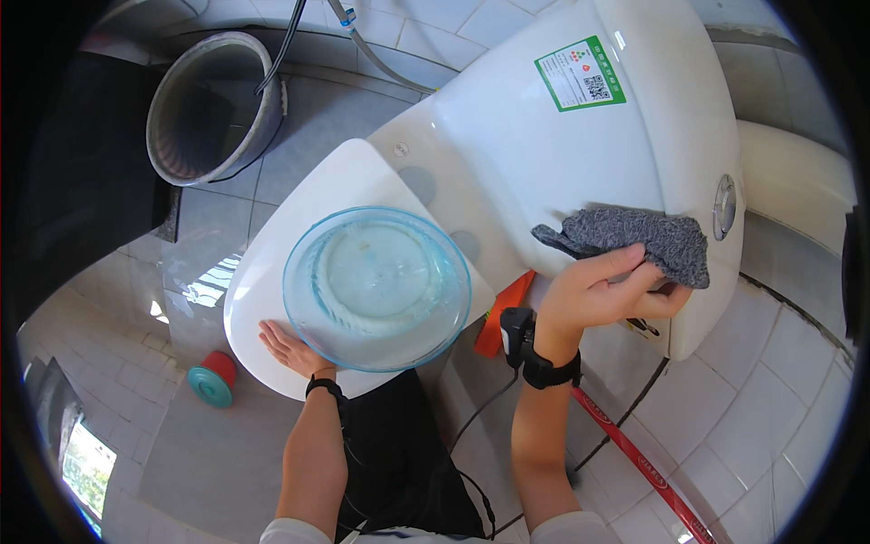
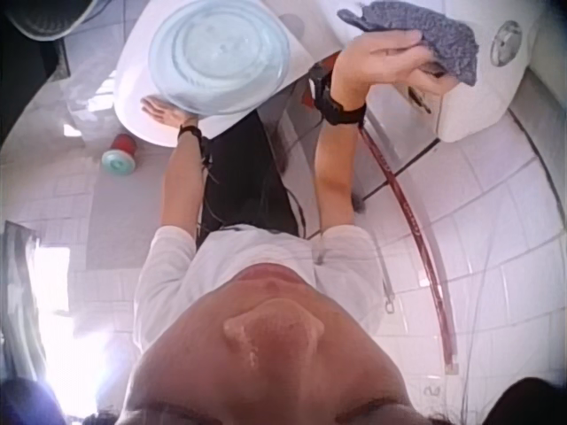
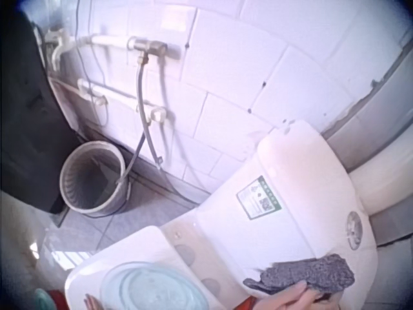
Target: Cleaning the exterior of a toilet tank and lid with a rag.
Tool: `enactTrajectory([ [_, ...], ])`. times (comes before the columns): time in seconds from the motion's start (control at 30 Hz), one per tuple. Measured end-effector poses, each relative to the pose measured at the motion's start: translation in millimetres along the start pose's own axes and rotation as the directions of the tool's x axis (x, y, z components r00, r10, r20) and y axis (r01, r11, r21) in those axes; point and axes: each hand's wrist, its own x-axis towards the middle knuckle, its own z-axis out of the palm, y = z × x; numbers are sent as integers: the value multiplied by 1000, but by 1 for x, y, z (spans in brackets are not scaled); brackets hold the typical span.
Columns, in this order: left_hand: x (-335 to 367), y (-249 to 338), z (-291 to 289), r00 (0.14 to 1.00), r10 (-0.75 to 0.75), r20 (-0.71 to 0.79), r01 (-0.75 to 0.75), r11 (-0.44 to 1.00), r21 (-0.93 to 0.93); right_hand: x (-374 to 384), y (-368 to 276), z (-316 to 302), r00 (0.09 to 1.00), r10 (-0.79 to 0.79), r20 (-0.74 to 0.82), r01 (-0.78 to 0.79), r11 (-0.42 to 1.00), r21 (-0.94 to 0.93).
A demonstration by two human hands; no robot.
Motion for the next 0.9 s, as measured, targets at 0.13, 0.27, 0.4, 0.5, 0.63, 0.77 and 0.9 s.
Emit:
enactTrajectory([
  [0.13, 1, 0, -3, 1000, -12, 15, 12, 1000, 8, -3, -8, 8, 989, 87, 120, -87, 996, -10],
  [0.27, -1, 3, 2, 1000, -17, 23, 17, 1000, 0, -35, 28, 35, 980, -128, 154, 170, 938, -302],
  [0.4, 1, -5, -1, 1000, -11, 9, 11, 1000, 9, -83, 34, 52, 808, -327, 490, 507, 810, -295],
  [0.5, 1, -3, 0, 1000, -1, 6, 1, 1000, 11, -123, 41, 56, 650, -385, 655, 616, 771, -158],
  [0.63, -1, 6, 3, 1000, -1, 3, 1, 1000, -11, -161, 70, 42, 325, -413, 851, 713, 698, 66],
  [0.77, 0, -1, 0, 1000, -7, 4, 7, 1000, 3, -139, 54, 28, 436, -341, 833, 638, 770, -19],
  [0.9, 0, 2, -3, 1000, -14, -7, 14, 1000, 3, -52, 21, 35, 752, -282, 595, 490, 844, -218],
])
